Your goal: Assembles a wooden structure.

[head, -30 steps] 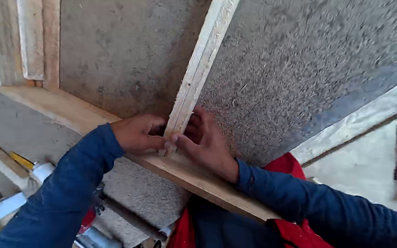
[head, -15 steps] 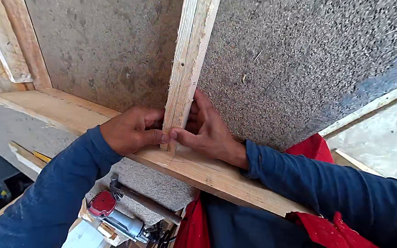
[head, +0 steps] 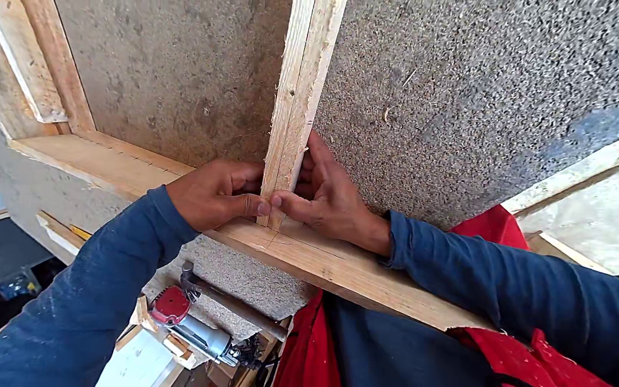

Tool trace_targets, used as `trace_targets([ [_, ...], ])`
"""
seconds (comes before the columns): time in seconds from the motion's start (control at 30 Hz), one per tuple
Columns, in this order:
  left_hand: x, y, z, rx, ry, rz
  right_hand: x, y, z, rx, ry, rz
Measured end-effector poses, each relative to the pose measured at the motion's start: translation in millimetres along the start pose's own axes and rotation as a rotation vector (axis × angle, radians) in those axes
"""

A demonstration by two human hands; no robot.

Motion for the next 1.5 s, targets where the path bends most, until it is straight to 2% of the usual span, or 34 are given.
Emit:
trace_targets([
  [1.0,1.5,3.0,4.4,0.012,-0.038,-0.005,4.1,2.8,1.9,0.025,-0.02,0.002],
  [1.1,-5.8,7.1,-0.6,-0.044,-0.014,-0.219,9.6,-1.3,6.2,0.035,-0.042,0.069],
  [1.13,-13.2,3.3,5.2,-0.122,0.008,-0.379,13.3,0.6,6.7,0.05,-0.058,0.11],
  [1.2,-32.0,-14.3,45.7,-0.418,0.061,-0.66,15.7,6.7,8.7,0.073,-0.083,0.176],
  [1.27,-36.7,-26.9,134.1,-0.838,0.19,-0.625,14.2,7.5,14.2,0.063,-0.075,0.247],
  [1.3,-23.7,-23.8,192.8,-1.079,0.263,-0.531,14.8,7.3,14.9,0.061,-0.084,0.263],
  [1.33,5.7,-12.5,254.7,-1.333,0.258,-0.449,14.8,6.8,14.3,0.056,-0.094,0.272],
  [1.37,50.7,7.0,312.1,-1.565,0.135,-0.399,14.3,7.0,13.8,0.052,-0.099,0.291],
  [1.4,105.5,34.4,358.9,-1.722,-0.077,-0.367,13.4,8.4,14.3,0.048,-0.101,0.313],
  [1.47,224.1,101.1,415.5,-1.778,-0.509,-0.271,12.3,14.0,19.7,0.039,-0.097,0.337],
  [1.5,284.9,127.7,425.3,-1.761,-0.634,-0.213,15.0,14.5,20.1,0.028,-0.104,0.343],
])
Point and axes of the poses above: each hand's wrist, its own z-axis away from the middle knuckle, its own y-axis out of the palm, x = y × z, the point moved 10 cm from there along -z, towards the middle knuckle, and after that the axes turned 8 degrees about z, right-handed, at the moved point
